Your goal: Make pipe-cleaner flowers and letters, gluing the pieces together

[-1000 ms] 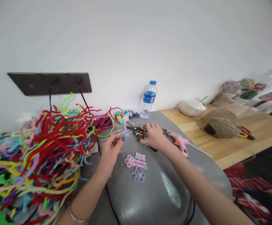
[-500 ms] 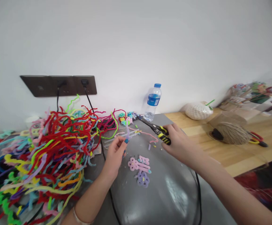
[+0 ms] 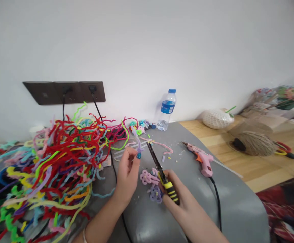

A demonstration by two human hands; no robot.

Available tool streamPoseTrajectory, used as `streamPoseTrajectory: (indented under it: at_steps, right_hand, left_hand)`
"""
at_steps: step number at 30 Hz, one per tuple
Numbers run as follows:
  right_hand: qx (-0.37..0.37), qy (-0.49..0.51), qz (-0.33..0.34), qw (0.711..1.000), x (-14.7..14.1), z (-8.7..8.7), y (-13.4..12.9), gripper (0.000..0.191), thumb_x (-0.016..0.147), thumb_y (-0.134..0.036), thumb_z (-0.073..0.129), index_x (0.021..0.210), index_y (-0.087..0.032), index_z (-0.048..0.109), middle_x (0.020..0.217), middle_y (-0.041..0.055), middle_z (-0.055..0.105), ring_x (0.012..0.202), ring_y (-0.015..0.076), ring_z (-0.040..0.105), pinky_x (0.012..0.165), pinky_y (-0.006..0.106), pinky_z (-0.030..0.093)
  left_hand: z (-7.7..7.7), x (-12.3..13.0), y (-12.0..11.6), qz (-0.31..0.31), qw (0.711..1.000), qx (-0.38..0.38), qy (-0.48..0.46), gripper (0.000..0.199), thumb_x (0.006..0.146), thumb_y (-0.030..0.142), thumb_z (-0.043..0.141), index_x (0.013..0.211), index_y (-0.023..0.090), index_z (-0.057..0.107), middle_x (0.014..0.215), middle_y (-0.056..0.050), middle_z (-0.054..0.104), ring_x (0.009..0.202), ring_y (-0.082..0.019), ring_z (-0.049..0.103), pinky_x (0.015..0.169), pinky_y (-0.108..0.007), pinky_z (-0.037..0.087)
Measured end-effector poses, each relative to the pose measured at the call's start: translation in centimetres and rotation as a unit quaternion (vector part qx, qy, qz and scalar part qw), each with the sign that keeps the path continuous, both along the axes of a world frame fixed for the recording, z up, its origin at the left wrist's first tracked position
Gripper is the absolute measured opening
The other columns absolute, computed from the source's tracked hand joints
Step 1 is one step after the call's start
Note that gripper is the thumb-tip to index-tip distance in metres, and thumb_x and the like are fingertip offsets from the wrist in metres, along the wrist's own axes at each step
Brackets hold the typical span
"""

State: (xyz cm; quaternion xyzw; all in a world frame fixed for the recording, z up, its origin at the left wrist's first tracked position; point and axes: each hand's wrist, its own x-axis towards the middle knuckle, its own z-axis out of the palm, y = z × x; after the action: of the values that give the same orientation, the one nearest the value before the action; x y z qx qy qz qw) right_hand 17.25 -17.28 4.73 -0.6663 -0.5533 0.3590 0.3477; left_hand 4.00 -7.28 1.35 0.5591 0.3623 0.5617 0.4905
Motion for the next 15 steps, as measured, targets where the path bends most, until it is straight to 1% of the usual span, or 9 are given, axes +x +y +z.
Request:
streamPoseTrajectory:
  at_steps: [3,7,12,15]
  right_hand:
    - [-0.023,0.029,-0.008,0.999,-0.9,-0.6,-0.3,0.030,0.075,-0.029,0.044,0.102,-0.023,0.056,0.081,0.0009,0.065,0.071,0.0189,0.060,0.064,0.026,0.047]
    - [-0.040,0.033,-0.014,0.999,-1.3,-1.2,-0.5,0.030,0.075,-0.029,0.045,0.102,-0.022,0.057,0.078,0.0002,0.064,0.070,0.0185,0.059,0.063,0.025,0.045]
    - [-0.051,0.028,-0.017,0.998,-1.5,-1.5,-0.6,0.034,0.075,-0.027,0.046,0.107,-0.020,0.057,0.093,0.0038,0.067,0.086,0.0206,0.062,0.073,0.027,0.047]
    - [-0.059,0.026,-0.023,0.998,-1.3,-1.8,-0.6,0.039,0.076,-0.027,0.049,0.114,-0.020,0.058,0.095,0.0044,0.069,0.087,0.0215,0.064,0.074,0.028,0.048]
  left_hand:
    - [0.0,0.1,-0.4,-0.003,1.000,0.026,0.012,0.019,0.095,0.035,0.053,0.082,0.021,0.049,0.074,0.004,0.041,0.065,-0.012,0.040,0.060,-0.021,0.035]
    - [0.0,0.1,-0.7,-0.005,0.998,0.048,0.034,0.015,0.098,0.027,0.046,0.084,0.022,0.047,0.074,0.004,0.041,0.066,-0.012,0.041,0.061,-0.021,0.035]
    - [0.1,0.0,-0.9,-0.010,0.997,0.065,0.050,0.015,0.098,0.022,0.043,0.083,0.022,0.044,0.072,0.005,0.039,0.064,-0.012,0.040,0.060,-0.023,0.033]
    - [0.1,-0.1,-0.9,-0.016,0.996,0.060,0.058,0.015,0.097,0.021,0.043,0.082,0.023,0.044,0.071,0.005,0.039,0.063,-0.013,0.039,0.061,-0.024,0.032]
